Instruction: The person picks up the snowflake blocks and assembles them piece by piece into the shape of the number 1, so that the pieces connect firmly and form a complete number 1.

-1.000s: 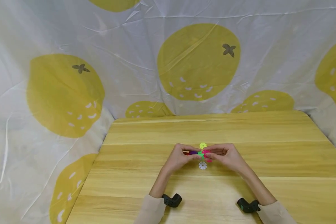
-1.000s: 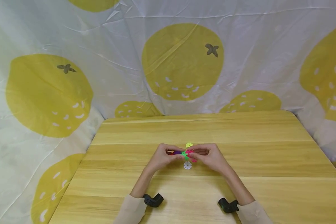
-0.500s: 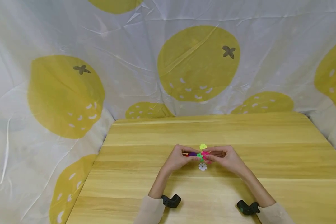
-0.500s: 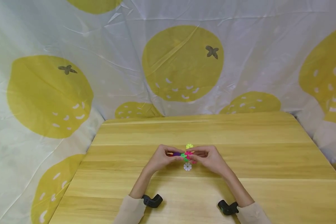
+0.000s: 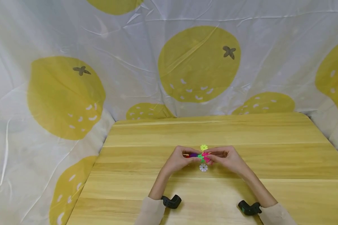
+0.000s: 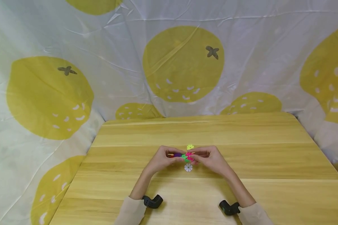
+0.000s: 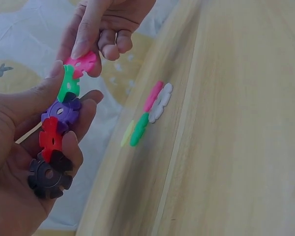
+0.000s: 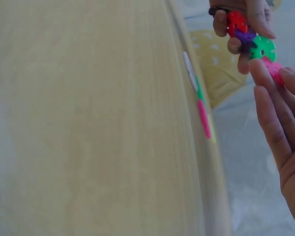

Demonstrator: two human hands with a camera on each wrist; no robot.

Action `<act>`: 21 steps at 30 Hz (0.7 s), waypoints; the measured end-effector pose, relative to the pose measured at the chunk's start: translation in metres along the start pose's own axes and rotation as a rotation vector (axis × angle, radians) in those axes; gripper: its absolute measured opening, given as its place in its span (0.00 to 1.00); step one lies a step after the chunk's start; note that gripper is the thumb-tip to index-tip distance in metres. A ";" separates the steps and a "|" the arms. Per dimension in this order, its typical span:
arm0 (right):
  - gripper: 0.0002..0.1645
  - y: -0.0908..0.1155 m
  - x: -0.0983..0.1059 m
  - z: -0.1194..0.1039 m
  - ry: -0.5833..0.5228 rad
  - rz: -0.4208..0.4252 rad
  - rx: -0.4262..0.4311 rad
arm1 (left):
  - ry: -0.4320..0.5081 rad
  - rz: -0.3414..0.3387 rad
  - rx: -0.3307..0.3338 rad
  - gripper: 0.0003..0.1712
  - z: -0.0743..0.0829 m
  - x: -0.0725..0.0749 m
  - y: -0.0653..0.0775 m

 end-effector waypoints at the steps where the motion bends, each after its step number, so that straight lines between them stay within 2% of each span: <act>1: 0.17 0.000 0.000 0.000 -0.006 -0.002 0.000 | 0.000 -0.003 -0.001 0.13 0.000 0.000 0.000; 9: 0.16 0.000 0.000 0.000 -0.012 -0.005 -0.001 | 0.011 -0.024 -0.016 0.13 0.000 -0.001 0.001; 14: 0.15 -0.001 0.000 0.002 0.007 0.027 0.011 | 0.015 -0.032 -0.026 0.13 0.002 -0.001 0.001; 17: 0.14 -0.002 0.000 0.002 0.007 0.057 0.014 | -0.024 -0.027 -0.030 0.14 0.003 0.000 0.001; 21: 0.14 -0.003 -0.001 0.003 0.005 0.082 0.008 | -0.126 0.008 -0.054 0.15 0.006 0.000 0.000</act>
Point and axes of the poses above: each hand's wrist, its own y-axis away from the middle knuckle, its own x-axis out of the back of the hand, z = x × y, the point moved 5 cm from there along -y, towards the middle knuckle, and after that the axes turned 10 degrees about -x, right-handed, at the moved point
